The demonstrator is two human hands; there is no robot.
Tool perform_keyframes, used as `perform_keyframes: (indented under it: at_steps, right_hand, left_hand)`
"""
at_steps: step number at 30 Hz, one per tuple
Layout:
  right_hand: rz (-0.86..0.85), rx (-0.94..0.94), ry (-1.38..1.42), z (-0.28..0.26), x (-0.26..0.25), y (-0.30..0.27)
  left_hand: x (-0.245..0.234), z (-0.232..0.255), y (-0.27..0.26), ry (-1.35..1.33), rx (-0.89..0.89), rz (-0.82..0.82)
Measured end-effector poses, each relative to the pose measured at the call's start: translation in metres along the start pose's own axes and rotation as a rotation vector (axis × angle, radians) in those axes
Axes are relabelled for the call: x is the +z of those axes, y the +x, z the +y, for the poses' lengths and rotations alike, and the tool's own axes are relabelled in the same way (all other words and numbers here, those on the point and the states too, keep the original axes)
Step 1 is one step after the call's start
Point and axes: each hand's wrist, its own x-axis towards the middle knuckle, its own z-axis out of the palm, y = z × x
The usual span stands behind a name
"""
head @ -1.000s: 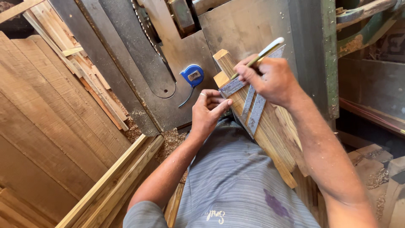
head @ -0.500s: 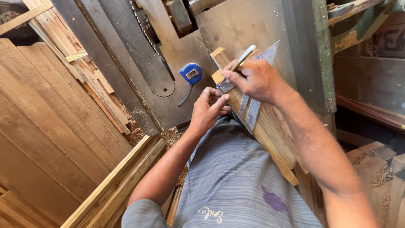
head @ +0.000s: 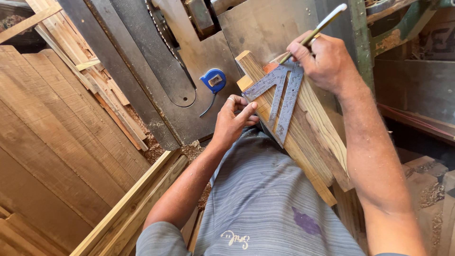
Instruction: The person uses a speed square and pencil to mark lines on several wooden planks. They repeatedly position the square, draw lines, and rotate the planks to mark multiple pieces in a workshop setting.
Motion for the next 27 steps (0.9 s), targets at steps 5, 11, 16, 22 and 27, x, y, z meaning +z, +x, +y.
perform_keyframes:
  at_steps: [5, 11, 16, 22, 27]
  right_hand:
    - [-0.031, 0.123, 0.005, 0.009, -0.011, 0.003]
    - [0.178, -0.165, -0.443, -0.014, 0.002, -0.009]
    - [0.221, -0.440, -0.507, -0.064, 0.049, -0.034]
    - [0.102, -0.360, -0.202, -0.081, 0.070, -0.049]
    - [0.167, -0.080, 0.025, -0.047, 0.036, -0.027]
  left_hand:
    - [0.001, 0.001, -0.001, -0.009, 0.004, -0.004]
    - [0.001, 0.000, 0.000, -0.021, 0.006, -0.013]
    - [-0.003, -0.013, 0.004, -0.030, 0.002, -0.007]
    - [-0.006, -0.022, 0.008, -0.049, 0.114, -0.050]
    - [-0.003, -0.015, 0.005, -0.058, 0.015, -0.016]
